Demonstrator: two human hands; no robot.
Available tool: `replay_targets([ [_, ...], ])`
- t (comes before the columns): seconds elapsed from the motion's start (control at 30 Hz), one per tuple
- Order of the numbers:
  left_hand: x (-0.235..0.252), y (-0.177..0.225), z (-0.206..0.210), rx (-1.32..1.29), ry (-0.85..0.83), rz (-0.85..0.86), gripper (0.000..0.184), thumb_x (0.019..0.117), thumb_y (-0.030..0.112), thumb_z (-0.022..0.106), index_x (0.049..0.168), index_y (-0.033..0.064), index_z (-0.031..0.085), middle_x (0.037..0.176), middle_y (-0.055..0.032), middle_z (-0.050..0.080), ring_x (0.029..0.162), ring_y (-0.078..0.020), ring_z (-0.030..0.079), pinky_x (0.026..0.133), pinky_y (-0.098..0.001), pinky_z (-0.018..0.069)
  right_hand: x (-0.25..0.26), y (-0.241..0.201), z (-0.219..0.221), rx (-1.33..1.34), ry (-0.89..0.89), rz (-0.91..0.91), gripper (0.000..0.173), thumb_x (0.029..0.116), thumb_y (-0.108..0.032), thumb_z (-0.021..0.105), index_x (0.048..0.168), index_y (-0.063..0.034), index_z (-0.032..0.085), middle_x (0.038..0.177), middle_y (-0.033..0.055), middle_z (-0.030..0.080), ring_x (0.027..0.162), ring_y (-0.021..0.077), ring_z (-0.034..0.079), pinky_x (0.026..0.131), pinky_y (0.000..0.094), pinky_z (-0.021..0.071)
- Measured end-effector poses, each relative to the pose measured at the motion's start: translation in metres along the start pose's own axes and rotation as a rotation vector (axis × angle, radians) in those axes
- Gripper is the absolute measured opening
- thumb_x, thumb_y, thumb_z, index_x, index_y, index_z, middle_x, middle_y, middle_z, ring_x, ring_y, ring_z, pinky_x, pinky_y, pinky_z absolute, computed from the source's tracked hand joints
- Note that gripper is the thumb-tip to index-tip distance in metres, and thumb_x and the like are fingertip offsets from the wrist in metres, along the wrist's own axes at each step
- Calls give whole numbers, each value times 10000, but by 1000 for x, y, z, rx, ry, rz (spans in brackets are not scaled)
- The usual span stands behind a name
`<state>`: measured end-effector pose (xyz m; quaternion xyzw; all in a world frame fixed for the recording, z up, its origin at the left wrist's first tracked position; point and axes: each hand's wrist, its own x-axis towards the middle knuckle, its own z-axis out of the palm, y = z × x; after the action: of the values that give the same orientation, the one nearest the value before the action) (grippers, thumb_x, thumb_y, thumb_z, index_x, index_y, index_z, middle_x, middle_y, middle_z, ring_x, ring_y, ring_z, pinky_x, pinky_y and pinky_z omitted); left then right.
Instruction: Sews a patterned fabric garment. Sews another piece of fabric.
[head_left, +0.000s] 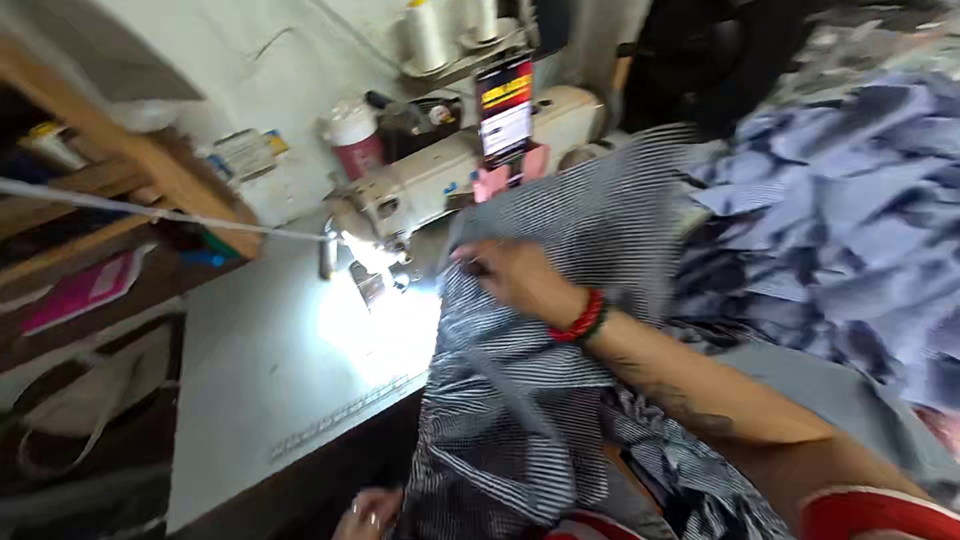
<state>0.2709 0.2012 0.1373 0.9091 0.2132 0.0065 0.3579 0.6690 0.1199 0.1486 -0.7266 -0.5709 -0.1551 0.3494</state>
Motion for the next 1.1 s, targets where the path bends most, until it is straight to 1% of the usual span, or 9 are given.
replay_targets([
  [0.1,38,-6,14,88,213,83,469,966,233,686,1380,24,621,1374,-172,618,1233,-252,638,1025,-416,549,1,3,93,18,-473,-28,280,933,-184,660,1195,-105,722,1146,163,722,1049,376,698,817,611,555],
  [0.17,85,-9,20,160,299,262,538,970,320,680,1448,95,576,1510,-105,539,1411,-205,505,1160,-403,445,5,10,107,26,-504,-40,298,933,-201,645,1209,-128,729,1189,151,718,1093,375,687,845,630,550],
  [0.27,143,-19,26,391,217,398,607,932,398,711,1498,266,539,1506,-9,561,1494,-295,388,1197,-715,183,6,17,100,2,-528,-5,301,931,-196,633,1211,-162,738,1176,141,728,1084,369,693,837,633,540],
  [0.43,155,-46,9,431,280,315,301,909,474,700,1097,241,727,1260,-42,666,1262,-293,563,1091,-605,353,7,33,88,-21,-513,50,330,963,-189,626,1279,-202,720,1290,96,707,1102,354,699,842,626,549],
  [0.53,132,-36,8,404,254,124,380,845,271,735,1175,88,694,1190,-140,697,1125,-339,658,936,-548,519,8,35,89,-41,-529,48,378,972,-199,619,1342,-231,691,1419,55,645,1148,337,689,854,616,553],
  [0.63,119,-34,-19,404,189,20,191,859,90,670,1038,87,734,1032,-117,713,934,-293,706,787,-491,577,8,31,89,-51,-551,54,345,958,-202,628,1291,-224,717,1277,102,708,1040,362,707,787,616,545],
  [0.77,125,-48,-70,275,323,59,249,923,162,619,1131,105,742,1191,-99,690,1126,-256,648,955,-512,505,0,26,88,-44,-515,33,316,954,-192,623,1252,-182,725,1212,141,721,1024,391,706,767,637,542],
  [0.93,167,-28,10,348,299,220,508,1051,462,479,1413,136,624,1485,-49,583,1339,-215,568,1148,-493,387,-4,24,87,-100,-522,65,359,971,-230,604,1317,-209,698,1209,136,720,1029,387,703,763,624,545],
  [1.1,169,-59,0,516,436,139,521,996,615,490,1329,271,696,1435,50,629,1404,-244,508,1142,-656,286,-37,2,72,-124,-449,-55,266,926,-194,588,1110,-84,745,1017,195,730,937,427,713,704,606,569],
])
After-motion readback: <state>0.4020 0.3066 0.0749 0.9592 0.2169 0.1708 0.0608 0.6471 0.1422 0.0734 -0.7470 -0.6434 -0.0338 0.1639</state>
